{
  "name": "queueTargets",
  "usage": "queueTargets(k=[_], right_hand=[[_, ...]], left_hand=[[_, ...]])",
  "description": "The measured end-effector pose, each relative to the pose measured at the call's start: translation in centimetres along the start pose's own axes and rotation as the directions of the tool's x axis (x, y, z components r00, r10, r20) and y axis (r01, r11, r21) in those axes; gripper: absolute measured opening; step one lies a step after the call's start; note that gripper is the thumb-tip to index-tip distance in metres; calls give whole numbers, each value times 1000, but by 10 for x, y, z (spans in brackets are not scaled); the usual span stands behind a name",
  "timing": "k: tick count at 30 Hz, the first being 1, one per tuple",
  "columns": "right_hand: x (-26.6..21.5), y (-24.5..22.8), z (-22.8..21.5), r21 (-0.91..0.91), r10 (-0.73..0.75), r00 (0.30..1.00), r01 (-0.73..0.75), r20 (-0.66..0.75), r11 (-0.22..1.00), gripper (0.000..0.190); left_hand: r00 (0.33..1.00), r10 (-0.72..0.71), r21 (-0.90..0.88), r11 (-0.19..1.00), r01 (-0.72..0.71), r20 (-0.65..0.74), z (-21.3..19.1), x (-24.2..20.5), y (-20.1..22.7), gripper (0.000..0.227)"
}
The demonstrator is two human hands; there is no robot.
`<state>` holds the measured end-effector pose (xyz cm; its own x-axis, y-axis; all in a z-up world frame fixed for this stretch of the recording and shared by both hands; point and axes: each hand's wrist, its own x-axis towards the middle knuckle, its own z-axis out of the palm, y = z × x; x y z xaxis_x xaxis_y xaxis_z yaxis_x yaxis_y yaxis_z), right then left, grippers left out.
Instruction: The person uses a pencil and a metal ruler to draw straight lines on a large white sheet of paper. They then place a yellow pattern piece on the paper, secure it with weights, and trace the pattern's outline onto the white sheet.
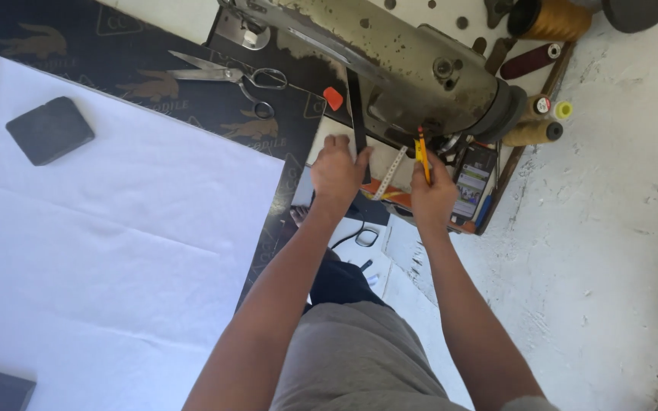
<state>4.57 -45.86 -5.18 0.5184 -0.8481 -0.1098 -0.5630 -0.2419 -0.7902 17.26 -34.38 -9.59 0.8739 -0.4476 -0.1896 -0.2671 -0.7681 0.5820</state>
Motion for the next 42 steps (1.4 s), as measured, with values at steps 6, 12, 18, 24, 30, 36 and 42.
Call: queueTargets(k=[6,12,18,24,30,36,42], right_hand=[[-18,30,-6,-65,-233,972,231,-25,971,30],[-44,71,8,-51,-330,944,330,7,943,32],[-79,51,12,48,-138,987,134,87,990,30],[-97,72,42,173,122,973,-156,194,972,25],[-111,34,54,272,192,942,-267,274,925,24],[-42,23,132,-80,-289,955,294,69,953,60],[-4,9,176,-307,-505,861,497,57,812,22]], left_hand=[[995,-78,248,964,91,-60,67,21,0,47],[975,-129,149,976,156,-180,64,3,-9,24],[961,-34,271,956,110,-273,56,-28,-33,34],[961,-276,-69,959,275,5,25,-83,-34,37],[899,-315,-527,730,435,305,27,-128,-77,17],[873,-228,-440,792,424,431,-45,-180,-141,20],[903,-167,-488,795,361,395,-22,-133,-130,10]])
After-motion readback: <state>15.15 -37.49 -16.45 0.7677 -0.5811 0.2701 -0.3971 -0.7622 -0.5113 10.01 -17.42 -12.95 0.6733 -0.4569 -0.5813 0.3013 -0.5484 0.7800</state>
